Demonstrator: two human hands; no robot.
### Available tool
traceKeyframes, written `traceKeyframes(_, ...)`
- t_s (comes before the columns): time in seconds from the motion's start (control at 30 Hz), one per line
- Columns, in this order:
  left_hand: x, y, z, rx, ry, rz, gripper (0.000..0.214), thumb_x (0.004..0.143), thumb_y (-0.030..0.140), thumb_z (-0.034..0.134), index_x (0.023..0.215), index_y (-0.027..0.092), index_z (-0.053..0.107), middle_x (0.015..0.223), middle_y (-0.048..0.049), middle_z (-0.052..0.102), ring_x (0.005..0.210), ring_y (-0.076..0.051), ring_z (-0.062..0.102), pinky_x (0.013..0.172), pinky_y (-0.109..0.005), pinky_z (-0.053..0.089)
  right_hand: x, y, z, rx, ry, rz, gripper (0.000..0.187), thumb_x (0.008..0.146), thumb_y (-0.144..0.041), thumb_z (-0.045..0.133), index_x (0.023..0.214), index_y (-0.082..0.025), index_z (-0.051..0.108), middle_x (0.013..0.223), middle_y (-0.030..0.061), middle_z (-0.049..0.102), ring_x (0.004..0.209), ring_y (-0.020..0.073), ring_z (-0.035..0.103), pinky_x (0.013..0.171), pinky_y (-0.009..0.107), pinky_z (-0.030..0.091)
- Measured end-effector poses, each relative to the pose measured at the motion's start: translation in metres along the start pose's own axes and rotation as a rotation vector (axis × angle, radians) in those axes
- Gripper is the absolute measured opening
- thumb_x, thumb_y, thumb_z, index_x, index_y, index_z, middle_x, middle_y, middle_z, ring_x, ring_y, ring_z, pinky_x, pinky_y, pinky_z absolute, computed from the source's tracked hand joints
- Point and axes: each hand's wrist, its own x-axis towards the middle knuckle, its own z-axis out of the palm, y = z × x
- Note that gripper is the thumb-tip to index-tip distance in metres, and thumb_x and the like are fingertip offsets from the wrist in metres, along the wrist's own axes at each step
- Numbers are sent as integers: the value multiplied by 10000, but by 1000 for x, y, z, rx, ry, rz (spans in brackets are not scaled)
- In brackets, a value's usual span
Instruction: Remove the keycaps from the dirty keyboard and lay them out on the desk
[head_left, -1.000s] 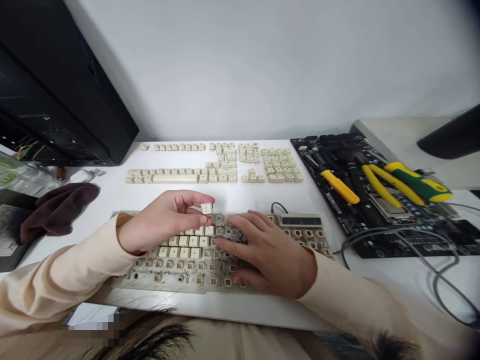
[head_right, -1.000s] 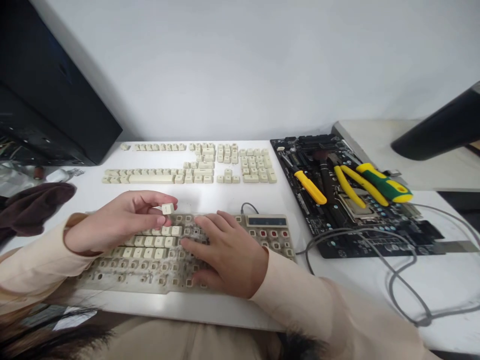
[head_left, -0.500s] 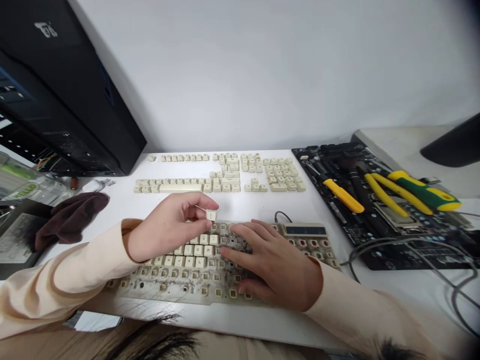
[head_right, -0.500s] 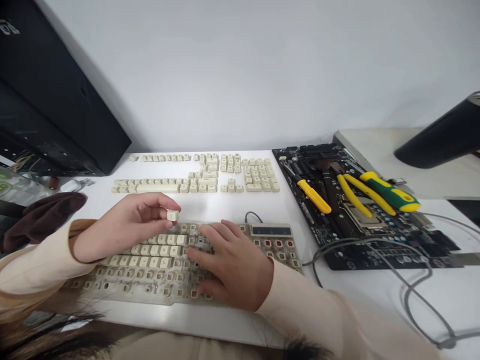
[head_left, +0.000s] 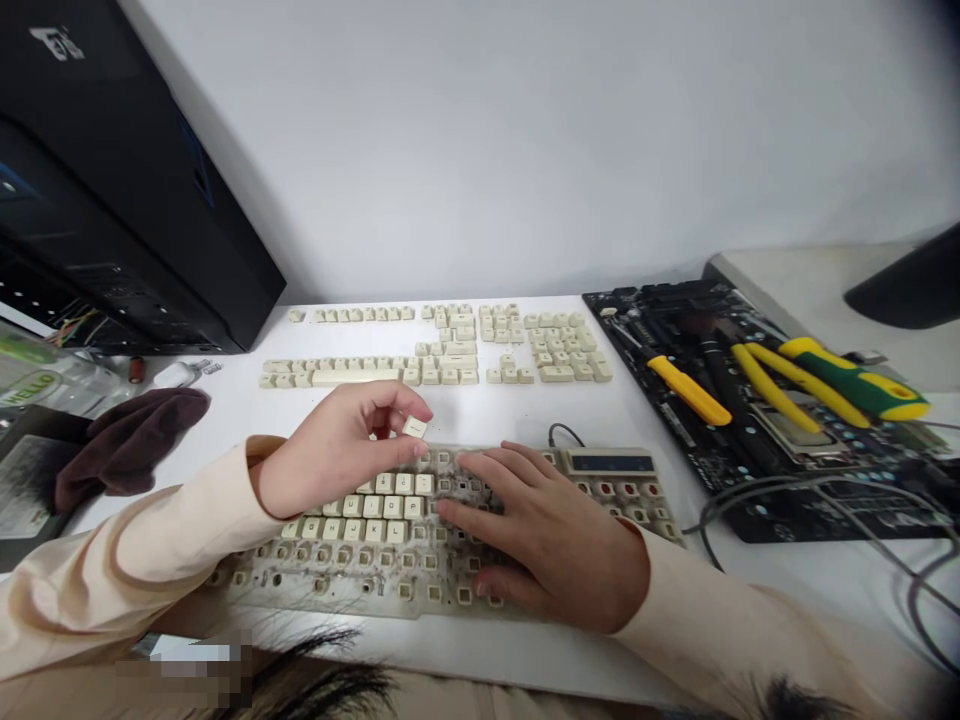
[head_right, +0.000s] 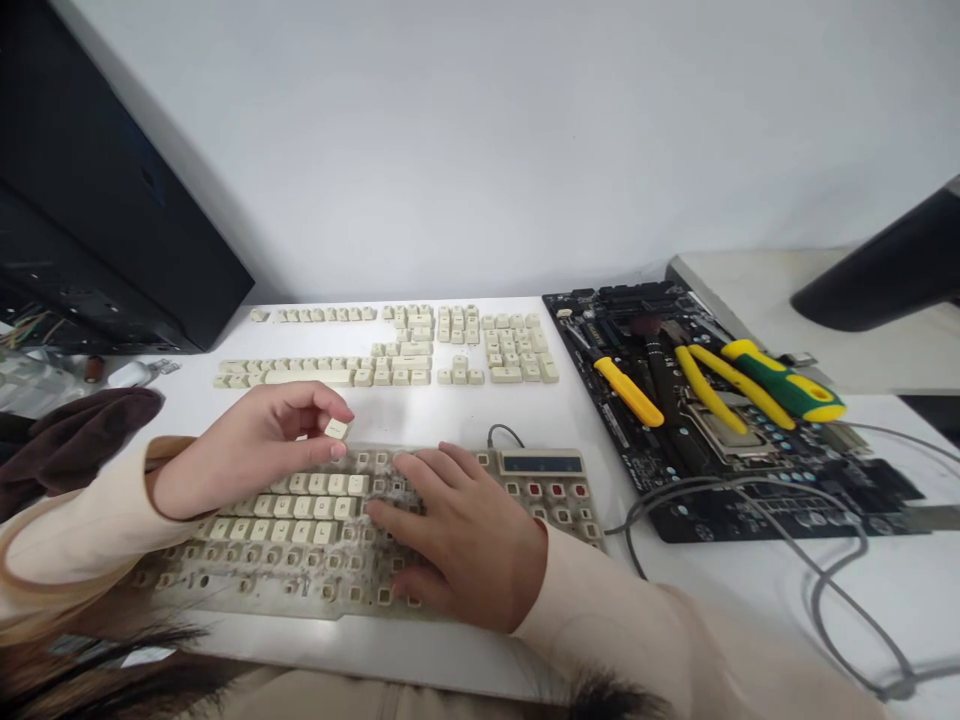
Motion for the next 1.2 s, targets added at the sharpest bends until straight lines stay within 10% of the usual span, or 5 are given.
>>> traceKeyframes(0.6, 1, 0, -2, 283, 120, 210, 114, 750, 183, 568, 861, 174, 595, 865, -36, 631, 797, -153, 572, 698, -291, 470, 0, 1, 0, -1, -2, 5, 517, 772, -464, 625, 1219, -232, 508, 1267, 151, 414, 1124, 307, 390, 960, 541, 316)
traceKeyframes(0.9, 58, -7, -45, 502, 235, 209, 184, 717, 262, 560, 840, 150, 639, 773, -36, 632, 633, -125, 539, 619, -265, 457, 2, 0, -2, 34, -50, 35, 511, 783, -478, 606, 1227, -244, 512, 1279, 147, 430, 1146, 305, 396, 985, 545, 303)
traceKeyframes(1.2, 119, -8, -48, 648, 111, 55, 238, 661, 155, 545, 850, 151, 690, 719, -16, 690, 653, -143, 620, 685, -247, 489, 1, -1, -3, 57, -70, 56, 522, 772, -470, 622, 1233, -255, 504, 1288, 143, 424, 1160, 305, 391, 994, 548, 296)
